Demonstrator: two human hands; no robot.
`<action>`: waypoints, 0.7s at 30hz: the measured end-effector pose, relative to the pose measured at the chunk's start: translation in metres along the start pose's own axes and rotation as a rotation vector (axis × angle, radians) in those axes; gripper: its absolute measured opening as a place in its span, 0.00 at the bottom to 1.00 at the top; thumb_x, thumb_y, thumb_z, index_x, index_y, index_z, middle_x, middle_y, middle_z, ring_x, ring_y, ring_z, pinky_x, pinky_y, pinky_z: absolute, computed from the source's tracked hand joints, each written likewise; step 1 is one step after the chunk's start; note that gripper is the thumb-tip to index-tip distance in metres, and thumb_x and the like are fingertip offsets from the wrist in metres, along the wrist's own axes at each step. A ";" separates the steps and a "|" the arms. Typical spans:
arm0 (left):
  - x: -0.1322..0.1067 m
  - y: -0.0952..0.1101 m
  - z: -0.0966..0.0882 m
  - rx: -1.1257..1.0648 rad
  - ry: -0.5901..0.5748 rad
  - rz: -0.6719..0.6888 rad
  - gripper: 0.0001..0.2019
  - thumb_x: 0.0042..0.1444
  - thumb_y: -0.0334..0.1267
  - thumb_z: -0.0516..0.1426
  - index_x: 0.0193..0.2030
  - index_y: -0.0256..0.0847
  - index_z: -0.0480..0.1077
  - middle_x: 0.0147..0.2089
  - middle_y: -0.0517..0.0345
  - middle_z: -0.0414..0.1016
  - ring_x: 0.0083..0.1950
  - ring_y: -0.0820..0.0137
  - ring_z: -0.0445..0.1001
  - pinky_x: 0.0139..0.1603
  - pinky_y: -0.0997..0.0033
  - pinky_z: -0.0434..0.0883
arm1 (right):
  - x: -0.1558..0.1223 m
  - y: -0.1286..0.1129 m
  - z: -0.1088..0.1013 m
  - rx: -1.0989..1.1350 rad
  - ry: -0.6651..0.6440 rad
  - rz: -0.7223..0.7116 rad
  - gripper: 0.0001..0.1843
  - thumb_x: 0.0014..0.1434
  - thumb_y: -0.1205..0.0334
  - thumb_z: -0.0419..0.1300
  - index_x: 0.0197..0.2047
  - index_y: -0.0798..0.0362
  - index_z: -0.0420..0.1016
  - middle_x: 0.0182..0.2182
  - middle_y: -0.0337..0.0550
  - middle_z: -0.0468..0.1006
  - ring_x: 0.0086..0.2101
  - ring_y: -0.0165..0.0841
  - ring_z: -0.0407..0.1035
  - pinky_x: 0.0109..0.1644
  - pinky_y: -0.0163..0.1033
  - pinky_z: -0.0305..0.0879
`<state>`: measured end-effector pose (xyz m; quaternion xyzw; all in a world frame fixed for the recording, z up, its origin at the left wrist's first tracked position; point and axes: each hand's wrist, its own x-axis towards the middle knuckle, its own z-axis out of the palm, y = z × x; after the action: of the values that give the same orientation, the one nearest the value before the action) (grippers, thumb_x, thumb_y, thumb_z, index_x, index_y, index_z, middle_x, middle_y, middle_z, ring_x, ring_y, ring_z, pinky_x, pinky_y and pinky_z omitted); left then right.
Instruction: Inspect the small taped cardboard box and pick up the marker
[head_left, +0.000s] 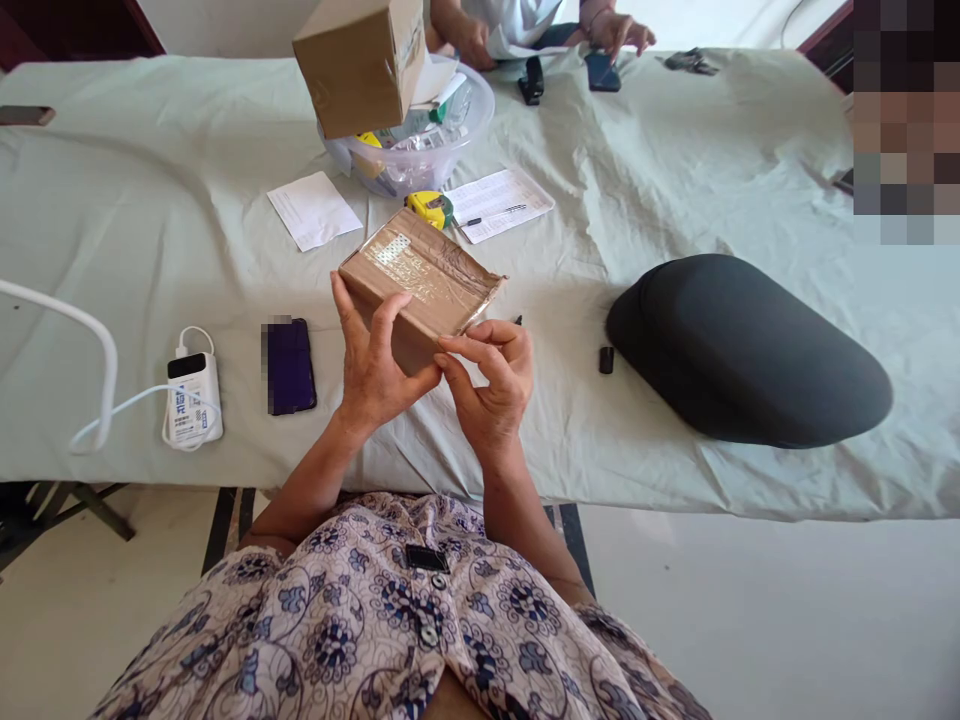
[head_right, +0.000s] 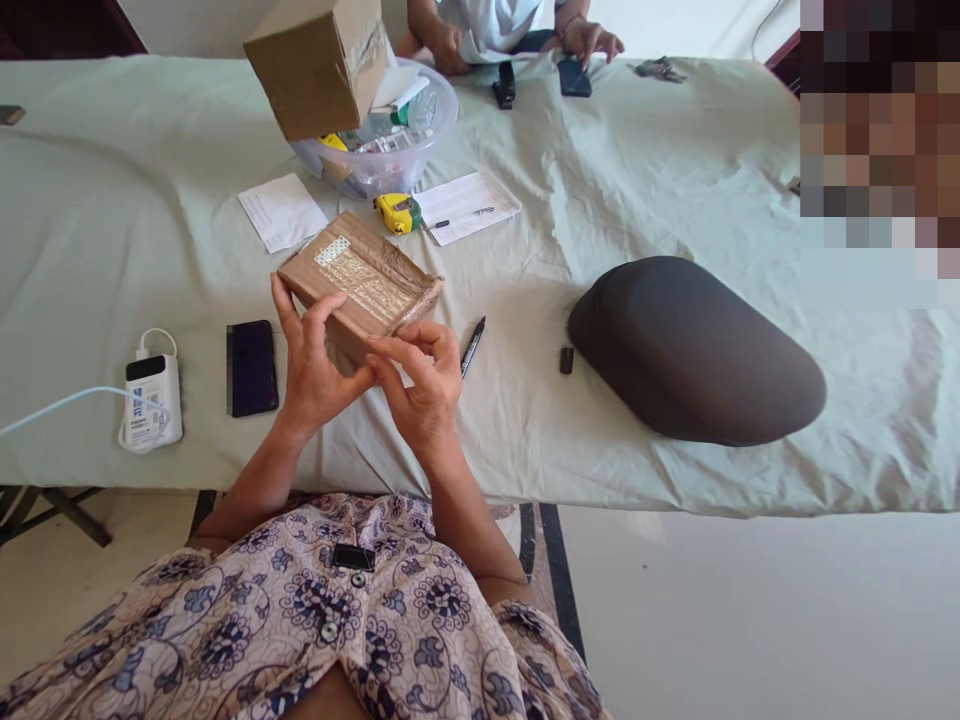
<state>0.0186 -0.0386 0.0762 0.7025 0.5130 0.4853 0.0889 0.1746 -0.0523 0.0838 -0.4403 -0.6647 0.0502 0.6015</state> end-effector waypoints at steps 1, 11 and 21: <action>0.001 -0.002 -0.001 -0.007 -0.006 0.026 0.42 0.53 0.54 0.71 0.70 0.47 0.62 0.86 0.41 0.23 0.87 0.34 0.33 0.82 0.30 0.51 | 0.001 0.003 -0.001 -0.025 -0.006 -0.016 0.08 0.65 0.56 0.69 0.48 0.38 0.84 0.43 0.40 0.75 0.45 0.33 0.74 0.47 0.44 0.76; 0.005 -0.018 -0.021 -0.061 -0.131 0.196 0.31 0.63 0.53 0.63 0.69 0.50 0.64 0.87 0.45 0.36 0.86 0.41 0.48 0.81 0.34 0.59 | 0.014 0.033 -0.011 -0.167 0.048 0.009 0.16 0.61 0.39 0.69 0.45 0.39 0.86 0.56 0.44 0.75 0.62 0.48 0.69 0.69 0.66 0.68; -0.005 -0.029 -0.036 -0.259 -0.198 0.185 0.28 0.64 0.56 0.60 0.67 0.52 0.63 0.87 0.47 0.38 0.87 0.46 0.44 0.78 0.37 0.65 | 0.011 0.040 -0.014 0.196 0.055 0.240 0.14 0.70 0.47 0.63 0.41 0.47 0.84 0.33 0.37 0.84 0.34 0.30 0.78 0.41 0.38 0.75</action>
<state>-0.0275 -0.0426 0.0742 0.7736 0.3681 0.4819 0.1837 0.2083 -0.0273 0.0722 -0.4570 -0.5824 0.1745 0.6493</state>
